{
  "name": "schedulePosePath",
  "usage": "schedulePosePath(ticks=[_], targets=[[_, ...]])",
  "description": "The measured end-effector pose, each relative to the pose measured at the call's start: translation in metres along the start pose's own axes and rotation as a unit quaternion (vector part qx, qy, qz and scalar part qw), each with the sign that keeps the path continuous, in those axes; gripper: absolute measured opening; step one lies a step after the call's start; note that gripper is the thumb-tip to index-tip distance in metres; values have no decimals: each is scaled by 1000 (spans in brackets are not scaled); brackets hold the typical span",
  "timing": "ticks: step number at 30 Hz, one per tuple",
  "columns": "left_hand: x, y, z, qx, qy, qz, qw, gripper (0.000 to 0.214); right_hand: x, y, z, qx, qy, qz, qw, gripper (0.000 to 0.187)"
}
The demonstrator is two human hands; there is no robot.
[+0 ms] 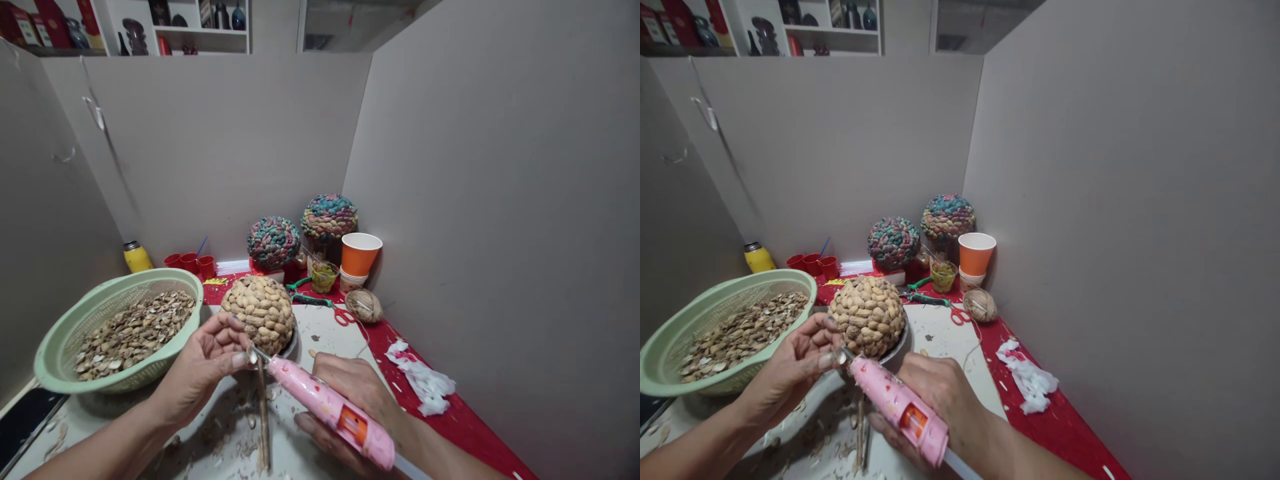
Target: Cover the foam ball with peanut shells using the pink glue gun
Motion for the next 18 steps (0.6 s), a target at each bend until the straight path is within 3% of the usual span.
schedulePosePath(ticks=[18], targets=[[-2, 4, -1, 22, 3, -5, 1000, 36, 0, 0, 1, -13, 3, 21, 1000, 32]])
Point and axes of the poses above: each hand's wrist, its own z-axis away from the middle knuckle, its own x-axis out of the palm, y = z × x, the point moved 4 cm from there along -z, towards the middle knuckle, and after that the axes turned 13 degrees about y, right-handed, at the moved point
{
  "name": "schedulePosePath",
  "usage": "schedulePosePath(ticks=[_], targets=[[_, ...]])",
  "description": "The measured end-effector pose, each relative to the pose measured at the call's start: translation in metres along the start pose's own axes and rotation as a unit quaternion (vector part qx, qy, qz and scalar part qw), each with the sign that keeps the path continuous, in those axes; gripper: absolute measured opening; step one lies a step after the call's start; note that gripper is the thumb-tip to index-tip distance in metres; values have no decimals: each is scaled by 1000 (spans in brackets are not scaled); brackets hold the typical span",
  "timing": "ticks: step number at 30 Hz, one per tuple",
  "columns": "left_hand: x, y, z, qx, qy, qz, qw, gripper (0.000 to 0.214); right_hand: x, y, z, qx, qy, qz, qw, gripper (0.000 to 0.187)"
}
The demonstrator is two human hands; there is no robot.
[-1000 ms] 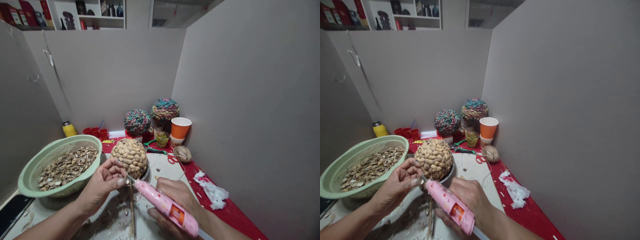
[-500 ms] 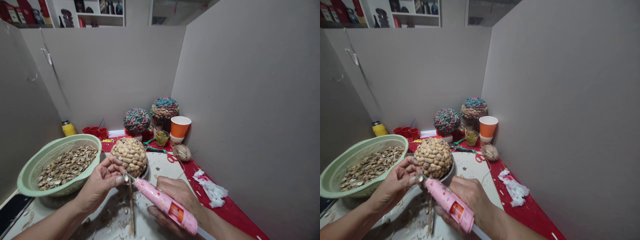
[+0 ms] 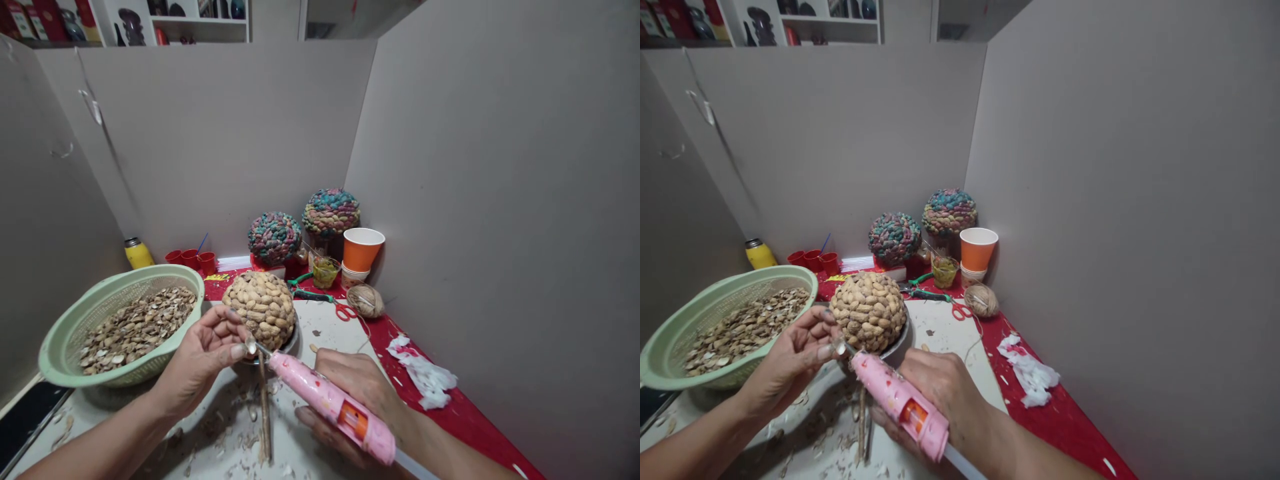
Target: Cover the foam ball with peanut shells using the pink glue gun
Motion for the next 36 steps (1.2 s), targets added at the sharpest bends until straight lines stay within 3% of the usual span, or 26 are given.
schedulePosePath(ticks=[9, 17, 36], targets=[[-3, -2, -2, 3, -4, 5, 1000, 34, -1, -1, -1, -6, -3, 16, 1000, 36], [-2, 0, -1, 9, 3, -2, 1000, 34, -7, -8, -10, -22, -61, 41, 997, 39], [-4, -1, -1, 24, 7, -20, 999, 36, -5, -5, -4, 13, -46, -10, 999, 39]])
Point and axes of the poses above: each hand's wrist, its own z-axis away from the middle knuckle, its own x-axis out of the palm, y = z × x, the point moved 4 cm from there along -z, towards the middle knuckle, and after that the axes turned 13 degrees about y, right-handed, at the moved point
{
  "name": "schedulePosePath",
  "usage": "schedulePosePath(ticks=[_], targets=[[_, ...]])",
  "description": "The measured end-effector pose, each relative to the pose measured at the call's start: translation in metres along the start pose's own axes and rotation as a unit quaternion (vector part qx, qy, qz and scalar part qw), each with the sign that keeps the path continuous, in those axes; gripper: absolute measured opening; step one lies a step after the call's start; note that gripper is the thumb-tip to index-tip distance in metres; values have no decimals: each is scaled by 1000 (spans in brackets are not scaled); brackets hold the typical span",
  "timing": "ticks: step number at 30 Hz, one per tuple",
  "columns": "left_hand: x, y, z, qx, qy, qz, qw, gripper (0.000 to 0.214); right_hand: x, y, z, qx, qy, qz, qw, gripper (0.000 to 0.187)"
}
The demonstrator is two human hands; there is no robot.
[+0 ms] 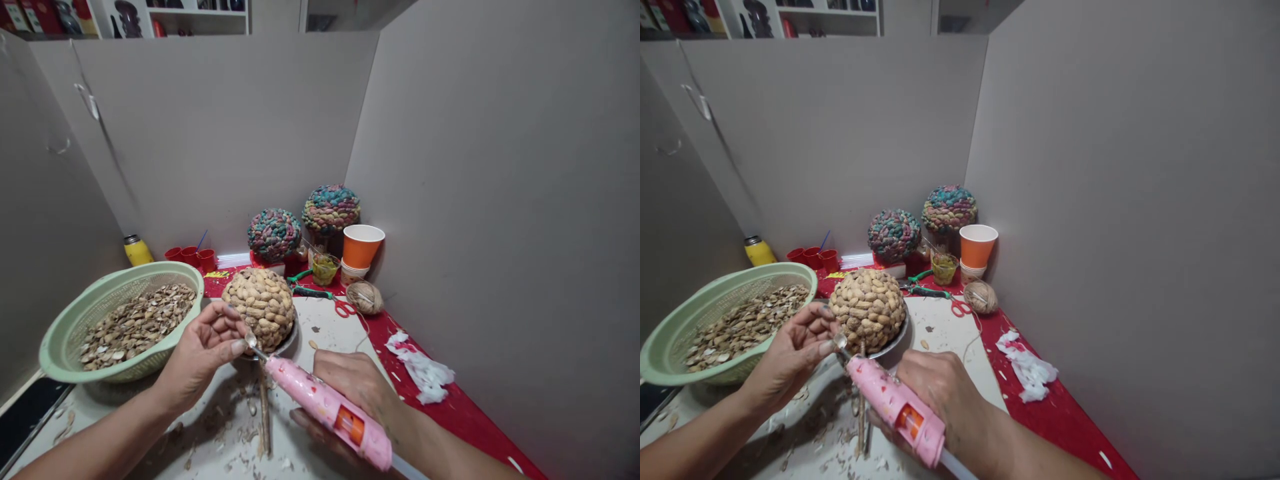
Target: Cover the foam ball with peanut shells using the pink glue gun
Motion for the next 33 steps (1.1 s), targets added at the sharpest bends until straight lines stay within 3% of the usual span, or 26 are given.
schedulePosePath(ticks=[17, 33], targets=[[0, -10, 1, -20, -21, -21, 999, 37, -1, 0, -2, -13, -5, 20, 1000, 39], [1, -7, 2, -20, -13, -11, 1000, 37, -2, -3, -6, -2, -17, 25, 1000, 43]])
Point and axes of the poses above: each hand's wrist, its own z-axis away from the middle knuckle, its own x-axis out of the palm, y = z × x, the point moved 4 cm from there along -z, towards the middle knuckle, and after that the axes turned 13 degrees about y, right-handed, at the moved point
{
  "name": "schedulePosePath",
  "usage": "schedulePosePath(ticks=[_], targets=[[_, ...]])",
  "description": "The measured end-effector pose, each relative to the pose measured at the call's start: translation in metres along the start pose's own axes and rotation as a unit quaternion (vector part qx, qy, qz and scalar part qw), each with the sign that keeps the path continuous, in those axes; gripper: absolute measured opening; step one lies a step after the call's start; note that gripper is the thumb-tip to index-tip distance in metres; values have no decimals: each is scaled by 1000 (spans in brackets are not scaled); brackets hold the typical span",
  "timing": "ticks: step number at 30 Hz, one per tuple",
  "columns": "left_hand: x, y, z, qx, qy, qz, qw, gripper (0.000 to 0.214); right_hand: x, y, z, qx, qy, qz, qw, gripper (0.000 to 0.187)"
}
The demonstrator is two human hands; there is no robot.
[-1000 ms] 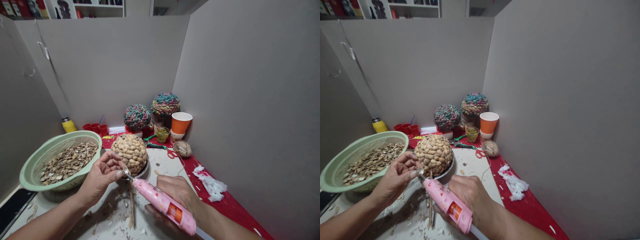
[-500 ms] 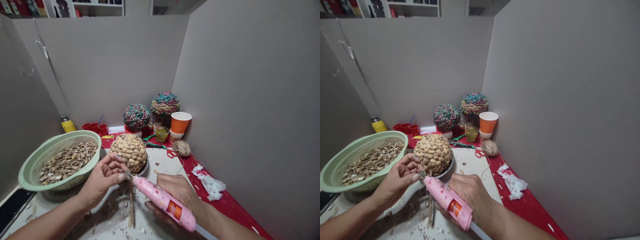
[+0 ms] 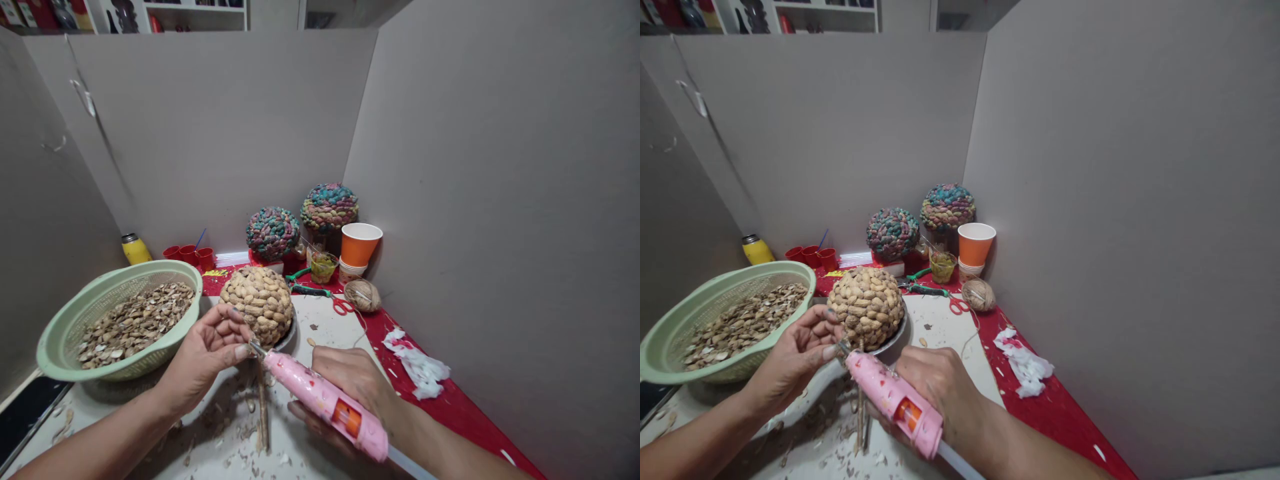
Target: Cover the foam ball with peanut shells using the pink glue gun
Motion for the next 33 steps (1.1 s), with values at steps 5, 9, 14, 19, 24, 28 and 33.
schedulePosePath(ticks=[5, 9, 14, 19, 24, 28, 33], targets=[[1, 3, -1, 1, 13, 10, 1000, 37, 0, 2, 1, 17, -8, -17, 1000, 45], [3, 5, -1, 3, 10, 25, 1000, 35, 2, 5, 5, 20, -19, -36, 999, 43], [4, 18, -3, 7, 19, 44, 999, 37, 4, 12, 14, 15, -40, -28, 999, 38], [-1, 44, -1, 47, 53, 56, 996, 38, -18, 25, 14, 24, -29, 57, 998, 35], [-4, 56, 3, 81, 68, 55, 993, 37, -24, 55, 26, 181, -153, 206, 949, 27], [-4, 54, 5, 76, 58, 51, 994, 35, -14, 78, 44, 294, -266, 264, 879, 8], [-9, 54, 4, 78, 60, 55, 994, 37, -11, 97, 56, 321, -289, 267, 861, 22]])
Point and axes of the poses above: each hand's wrist, its own z-axis away from the middle knuckle, its own x-axis out of the palm, y = z × x, the point moved 4 cm from there along -z, towards the middle knuckle, and after that the axes turned 13 degrees about y, right-handed, at the moved point
